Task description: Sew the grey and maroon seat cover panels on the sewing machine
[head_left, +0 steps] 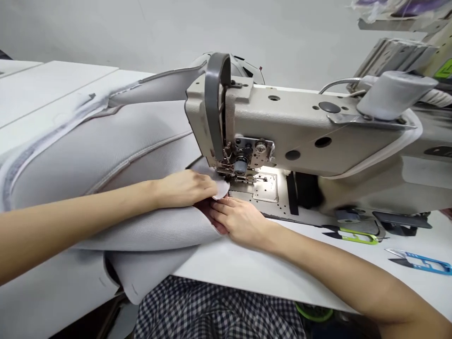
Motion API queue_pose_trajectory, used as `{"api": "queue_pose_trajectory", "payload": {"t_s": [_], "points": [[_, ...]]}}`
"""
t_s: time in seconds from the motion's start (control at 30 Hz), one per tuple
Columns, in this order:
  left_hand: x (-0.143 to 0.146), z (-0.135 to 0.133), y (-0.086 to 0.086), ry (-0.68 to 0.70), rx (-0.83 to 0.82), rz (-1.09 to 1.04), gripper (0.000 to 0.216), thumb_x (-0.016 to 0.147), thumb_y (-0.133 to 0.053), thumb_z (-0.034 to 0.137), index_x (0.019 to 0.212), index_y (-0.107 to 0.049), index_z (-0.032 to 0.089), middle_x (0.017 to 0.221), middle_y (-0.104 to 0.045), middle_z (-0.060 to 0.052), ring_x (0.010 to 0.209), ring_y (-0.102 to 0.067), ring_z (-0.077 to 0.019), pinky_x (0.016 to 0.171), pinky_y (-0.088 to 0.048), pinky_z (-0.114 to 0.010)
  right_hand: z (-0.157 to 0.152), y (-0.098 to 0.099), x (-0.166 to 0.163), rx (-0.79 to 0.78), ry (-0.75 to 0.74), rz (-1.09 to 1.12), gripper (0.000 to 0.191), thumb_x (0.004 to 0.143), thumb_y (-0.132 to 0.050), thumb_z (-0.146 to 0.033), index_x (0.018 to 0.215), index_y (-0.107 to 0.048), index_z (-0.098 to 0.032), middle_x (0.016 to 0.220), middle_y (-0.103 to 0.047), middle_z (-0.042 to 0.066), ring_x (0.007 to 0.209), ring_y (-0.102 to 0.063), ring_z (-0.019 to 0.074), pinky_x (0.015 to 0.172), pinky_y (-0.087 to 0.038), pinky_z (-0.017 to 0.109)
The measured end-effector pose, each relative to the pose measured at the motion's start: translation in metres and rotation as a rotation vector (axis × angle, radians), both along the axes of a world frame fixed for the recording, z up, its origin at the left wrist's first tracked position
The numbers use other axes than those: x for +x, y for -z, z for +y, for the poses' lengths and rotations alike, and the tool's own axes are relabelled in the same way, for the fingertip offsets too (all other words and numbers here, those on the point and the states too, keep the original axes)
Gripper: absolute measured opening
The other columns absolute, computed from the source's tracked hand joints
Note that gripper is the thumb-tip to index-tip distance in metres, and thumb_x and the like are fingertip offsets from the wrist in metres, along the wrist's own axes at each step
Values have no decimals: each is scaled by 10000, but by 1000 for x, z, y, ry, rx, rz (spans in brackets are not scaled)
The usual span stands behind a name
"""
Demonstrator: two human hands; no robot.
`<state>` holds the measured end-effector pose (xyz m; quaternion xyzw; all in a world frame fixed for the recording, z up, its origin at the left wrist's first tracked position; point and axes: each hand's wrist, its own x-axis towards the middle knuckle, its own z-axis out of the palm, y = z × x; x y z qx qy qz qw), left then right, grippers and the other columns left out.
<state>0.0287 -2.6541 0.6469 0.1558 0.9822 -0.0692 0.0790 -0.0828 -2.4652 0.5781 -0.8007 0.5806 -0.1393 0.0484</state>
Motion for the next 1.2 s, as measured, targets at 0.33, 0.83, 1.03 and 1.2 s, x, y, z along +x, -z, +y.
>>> {"api": "queue_pose_trajectory", "payload": {"t_s": [0.33,0.83,1.03,1.2], "points": [[-23,-9,-3,-190,104,-128,390,966,-494,296,1312,-647,391,945,-768,14,787,-670,-160,635,-365,-252,10,13,-3,-193,-9,118,399,925,-470,-132,1241,-665,16,1319,-652,189,1249,-618,299,1063,-524,399],[-26,22,0,-245,-137,-95,280,956,-492,236,1146,-696,201,905,-730,-105,757,-652,-231,587,-313,-304,3,19,-10,-97,61,25,378,977,-476,-162,1284,-635,-9,1421,-568,212,1366,-516,301,1176,-425,450],[-25,19,-1,-201,-149,-77,257,954,-507,259,1130,-690,221,814,-697,-73,717,-629,-214,575,-297,-312,0,3,-23,-46,-75,-150,379,943,-504,-132,1285,-645,-47,1381,-623,155,1349,-526,259,1218,-358,434],[-23,25,-1,-216,-75,-18,186,963,-522,301,925,-689,230,748,-665,-32,668,-611,-184,553,-277,-318,0,-10,-25,48,-252,-267,320,905,-506,-72,1140,-714,-135,1226,-725,65,1222,-624,182,1128,-455,334]]}}
